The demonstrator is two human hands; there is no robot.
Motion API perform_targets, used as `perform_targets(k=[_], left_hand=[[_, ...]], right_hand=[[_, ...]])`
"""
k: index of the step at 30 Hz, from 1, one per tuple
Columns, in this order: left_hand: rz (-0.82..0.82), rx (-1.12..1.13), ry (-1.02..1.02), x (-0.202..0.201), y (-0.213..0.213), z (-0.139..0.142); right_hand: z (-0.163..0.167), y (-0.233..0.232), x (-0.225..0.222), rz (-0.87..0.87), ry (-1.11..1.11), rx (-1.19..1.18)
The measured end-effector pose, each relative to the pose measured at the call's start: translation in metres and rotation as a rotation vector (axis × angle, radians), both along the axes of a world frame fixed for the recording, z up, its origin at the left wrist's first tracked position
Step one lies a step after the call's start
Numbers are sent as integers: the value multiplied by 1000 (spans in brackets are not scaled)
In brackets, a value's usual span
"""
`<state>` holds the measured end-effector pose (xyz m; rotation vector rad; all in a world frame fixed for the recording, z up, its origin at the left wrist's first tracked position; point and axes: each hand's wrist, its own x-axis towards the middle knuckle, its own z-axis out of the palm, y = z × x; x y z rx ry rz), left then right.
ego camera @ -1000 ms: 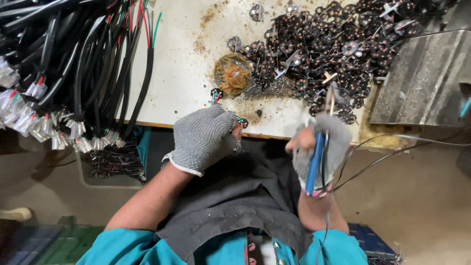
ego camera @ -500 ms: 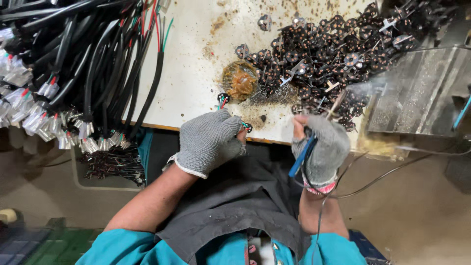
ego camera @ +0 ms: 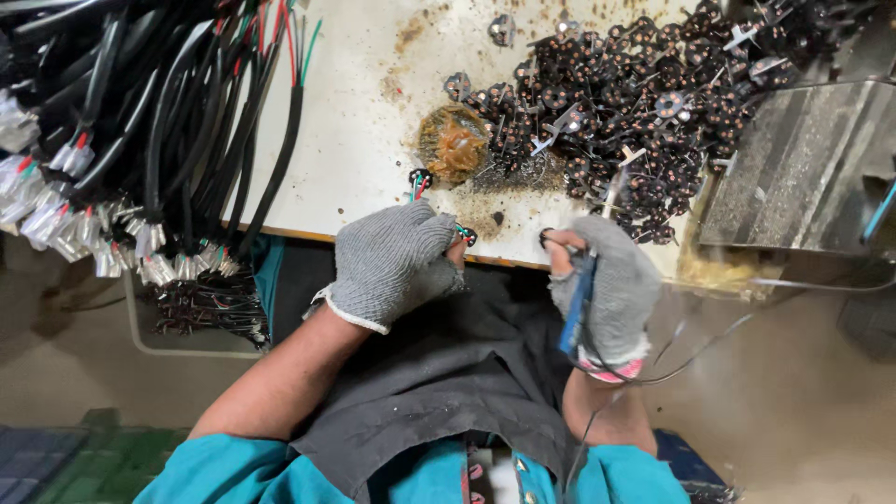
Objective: The person sits at a workbench soldering wires onto small round electrical components. They hold a component and wire in one hand, apply the soldering iron with the other, twist wire leads together, and place finished assemblies on the table among a large pile of similar parts.
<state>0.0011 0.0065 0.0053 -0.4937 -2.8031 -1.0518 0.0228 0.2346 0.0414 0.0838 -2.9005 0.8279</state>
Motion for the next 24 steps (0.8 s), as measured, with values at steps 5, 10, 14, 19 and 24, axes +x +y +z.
perform_targets(k=[5,10,14,19,24], left_hand=[[6,7,26,1,-1,-2],[-9,-13,22,0,-2,-2],[13,28,29,1,-2,0],[-3,-4,5,2,-1,-3],[-2,-31,-29,3,-1,-1]], right_hand=[[-22,-8,-13,-52,220,-35],[-15,-33,1,33,20,22],[-11,-40,-3,151,179,53],[-10,-32,-9,246,55,322],[-8,-33,-3,496,319,263]])
